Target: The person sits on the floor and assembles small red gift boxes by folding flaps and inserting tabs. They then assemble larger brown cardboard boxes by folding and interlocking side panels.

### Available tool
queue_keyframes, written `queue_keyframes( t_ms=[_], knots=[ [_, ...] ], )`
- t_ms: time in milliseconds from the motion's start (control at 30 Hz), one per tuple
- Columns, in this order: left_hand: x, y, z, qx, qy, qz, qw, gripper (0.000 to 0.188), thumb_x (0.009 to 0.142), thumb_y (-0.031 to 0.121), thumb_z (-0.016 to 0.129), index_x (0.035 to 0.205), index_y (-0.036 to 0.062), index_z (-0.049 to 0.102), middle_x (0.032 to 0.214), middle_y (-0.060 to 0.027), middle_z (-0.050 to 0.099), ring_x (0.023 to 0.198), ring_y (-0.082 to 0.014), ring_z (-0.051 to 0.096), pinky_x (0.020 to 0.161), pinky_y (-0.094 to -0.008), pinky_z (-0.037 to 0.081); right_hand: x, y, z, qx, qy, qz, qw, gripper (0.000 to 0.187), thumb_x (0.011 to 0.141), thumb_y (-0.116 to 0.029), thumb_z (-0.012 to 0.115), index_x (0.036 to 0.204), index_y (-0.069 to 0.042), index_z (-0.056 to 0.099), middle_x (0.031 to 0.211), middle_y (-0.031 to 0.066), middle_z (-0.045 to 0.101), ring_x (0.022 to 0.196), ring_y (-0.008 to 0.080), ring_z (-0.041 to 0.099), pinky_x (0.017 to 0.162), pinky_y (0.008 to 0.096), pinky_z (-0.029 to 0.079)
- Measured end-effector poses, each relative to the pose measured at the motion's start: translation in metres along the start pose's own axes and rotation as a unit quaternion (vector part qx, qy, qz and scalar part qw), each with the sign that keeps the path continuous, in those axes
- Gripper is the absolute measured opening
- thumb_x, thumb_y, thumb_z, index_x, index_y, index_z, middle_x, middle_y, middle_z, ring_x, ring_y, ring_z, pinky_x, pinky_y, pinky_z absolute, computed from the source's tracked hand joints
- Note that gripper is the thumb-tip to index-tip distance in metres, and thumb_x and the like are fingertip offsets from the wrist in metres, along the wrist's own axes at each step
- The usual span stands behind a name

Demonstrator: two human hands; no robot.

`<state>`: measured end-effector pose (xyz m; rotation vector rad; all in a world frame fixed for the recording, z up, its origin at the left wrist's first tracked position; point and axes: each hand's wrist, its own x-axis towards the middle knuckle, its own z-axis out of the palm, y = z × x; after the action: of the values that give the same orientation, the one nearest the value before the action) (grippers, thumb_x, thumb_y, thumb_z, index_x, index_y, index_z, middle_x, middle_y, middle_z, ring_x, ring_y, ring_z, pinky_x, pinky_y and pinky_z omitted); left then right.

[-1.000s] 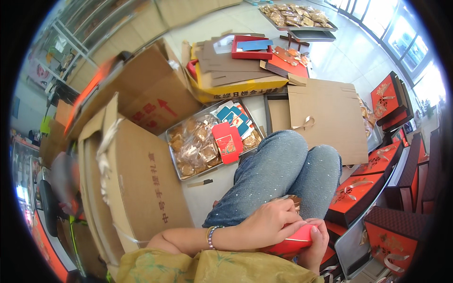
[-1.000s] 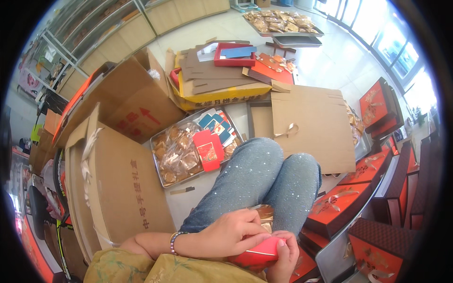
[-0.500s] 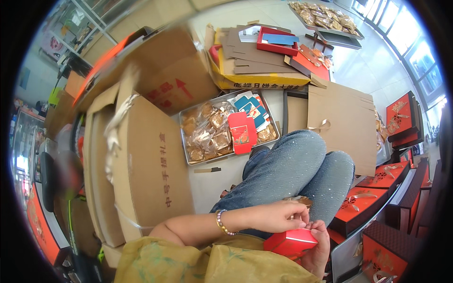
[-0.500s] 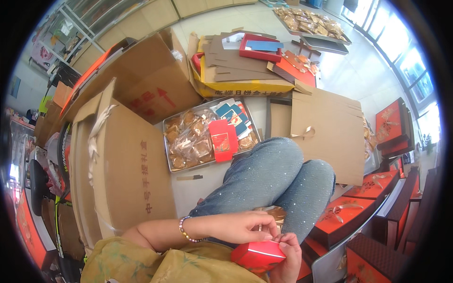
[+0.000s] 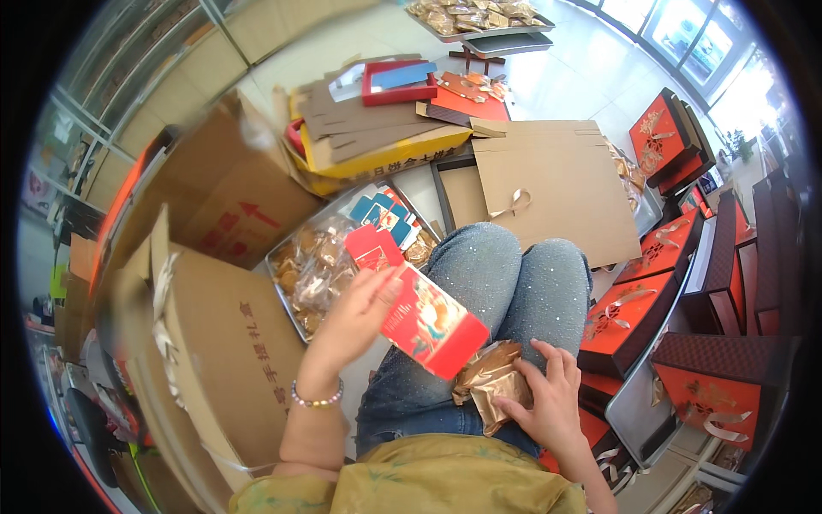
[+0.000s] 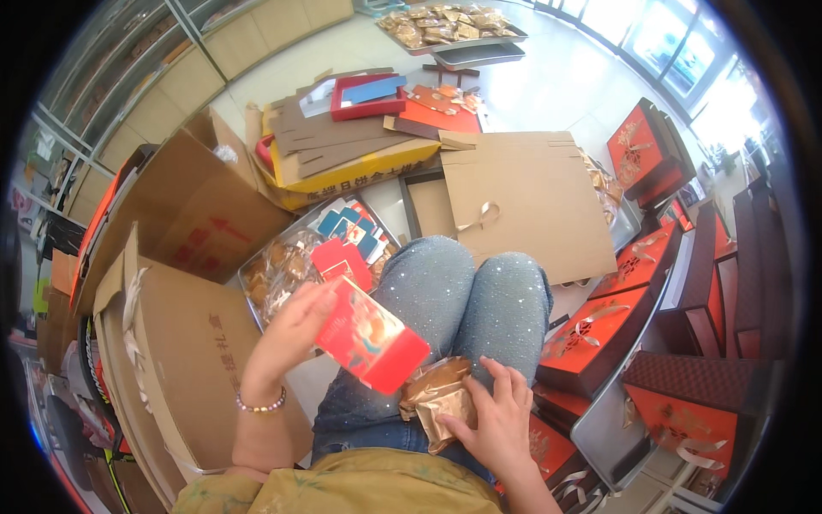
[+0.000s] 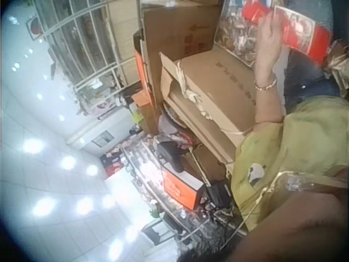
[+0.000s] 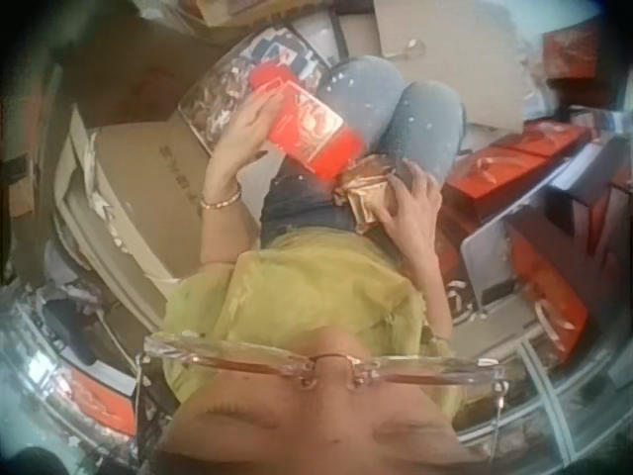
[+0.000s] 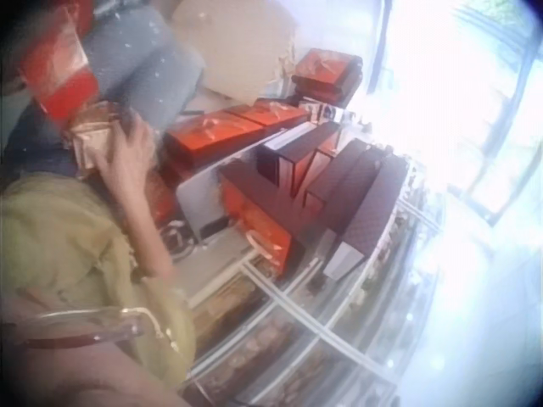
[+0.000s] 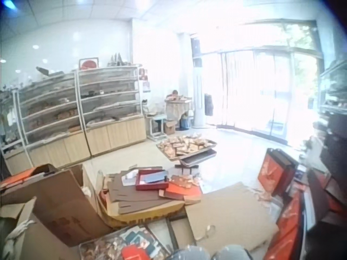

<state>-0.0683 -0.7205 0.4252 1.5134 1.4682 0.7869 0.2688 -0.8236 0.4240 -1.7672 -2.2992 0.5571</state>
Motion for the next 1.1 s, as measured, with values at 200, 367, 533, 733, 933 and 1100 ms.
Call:
queue_keyframes(
  t_ms=[200, 367, 533, 733, 933, 1100],
  knots=[
    [0.005, -0.017, -0.003, -0.29, 0.055, -0.201, 0.934, 0.05, 0.115, 0.05, 0.05, 0.115, 0.0041, 0.071, 0.089, -0.0009, 0.07, 0.073, -0.0086, 0.06, 0.063, -0.0249, 0.048, -0.006, -0.014, -0.025, 0.03, -0.087, -0.031, 0.995, 0.083, 0.069, -0.056, 0.095, 0.13, -0.006, 0.07, 0.145, 0.0185, 0.053, 0.14, 0.0424, 0.044, 0.115, 0.0567, 0.039],
    [0.014, -0.038, 0.005, -0.347, 0.056, -0.239, 0.905, 0.05, 0.114, 0.051, 0.053, 0.11, 0.0043, 0.07, 0.086, -0.0035, 0.073, 0.067, -0.0097, 0.061, 0.059, -0.0251, 0.049, -0.014, -0.01, -0.013, 0.207, -0.172, 0.037, 0.963, 0.093, 0.066, -0.048, 0.1, 0.135, -0.003, 0.056, 0.134, 0.021, 0.057, 0.126, 0.0426, 0.058, 0.105, 0.0505, 0.05],
    [0.018, -0.036, 0.015, -0.387, 0.061, -0.247, 0.886, 0.05, 0.113, 0.052, 0.054, 0.108, 0.0048, 0.07, 0.084, -0.004, 0.073, 0.062, -0.0108, 0.061, 0.057, -0.0261, 0.05, -0.001, -0.001, -0.013, 0.249, -0.04, -0.013, 0.968, 0.079, 0.069, -0.031, 0.099, 0.13, -0.005, 0.056, 0.12, 0.0158, 0.055, 0.11, 0.0344, 0.06, 0.098, 0.0401, 0.051],
    [0.016, -0.024, 0.032, -0.36, 0.0, -0.224, 0.906, 0.048, 0.114, 0.051, 0.053, 0.113, 0.0062, 0.07, 0.083, -0.0019, 0.072, 0.063, -0.0091, 0.063, 0.055, -0.0244, 0.05, 0.032, -0.004, -0.032, 0.374, 0.044, 0.001, 0.926, 0.096, 0.073, -0.014, 0.098, 0.147, -0.003, 0.036, 0.135, 0.02, 0.055, 0.126, 0.0307, 0.062, 0.107, 0.0405, 0.051],
    [0.017, -0.014, 0.043, -0.351, -0.025, -0.239, 0.905, 0.05, 0.115, 0.051, 0.051, 0.114, 0.0066, 0.073, 0.085, -0.0012, 0.074, 0.065, -0.0088, 0.065, 0.055, -0.0231, 0.05, 0.051, -0.004, -0.034, 0.424, 0.056, -0.018, 0.904, 0.091, 0.072, -0.014, 0.097, 0.144, -0.001, 0.043, 0.134, 0.0199, 0.055, 0.127, 0.0301, 0.06, 0.108, 0.0415, 0.05],
    [0.017, -0.012, 0.055, -0.328, -0.051, -0.176, 0.927, 0.051, 0.117, 0.048, 0.045, 0.114, 0.0053, 0.073, 0.09, -0.0018, 0.075, 0.072, -0.0083, 0.066, 0.064, -0.0231, 0.052, 0.055, -0.004, -0.039, 0.346, 0.054, -0.116, 0.93, 0.078, 0.072, -0.019, 0.094, 0.139, 0.001, 0.059, 0.133, 0.0189, 0.055, 0.127, 0.0317, 0.058, 0.111, 0.0413, 0.046]
  ],
)
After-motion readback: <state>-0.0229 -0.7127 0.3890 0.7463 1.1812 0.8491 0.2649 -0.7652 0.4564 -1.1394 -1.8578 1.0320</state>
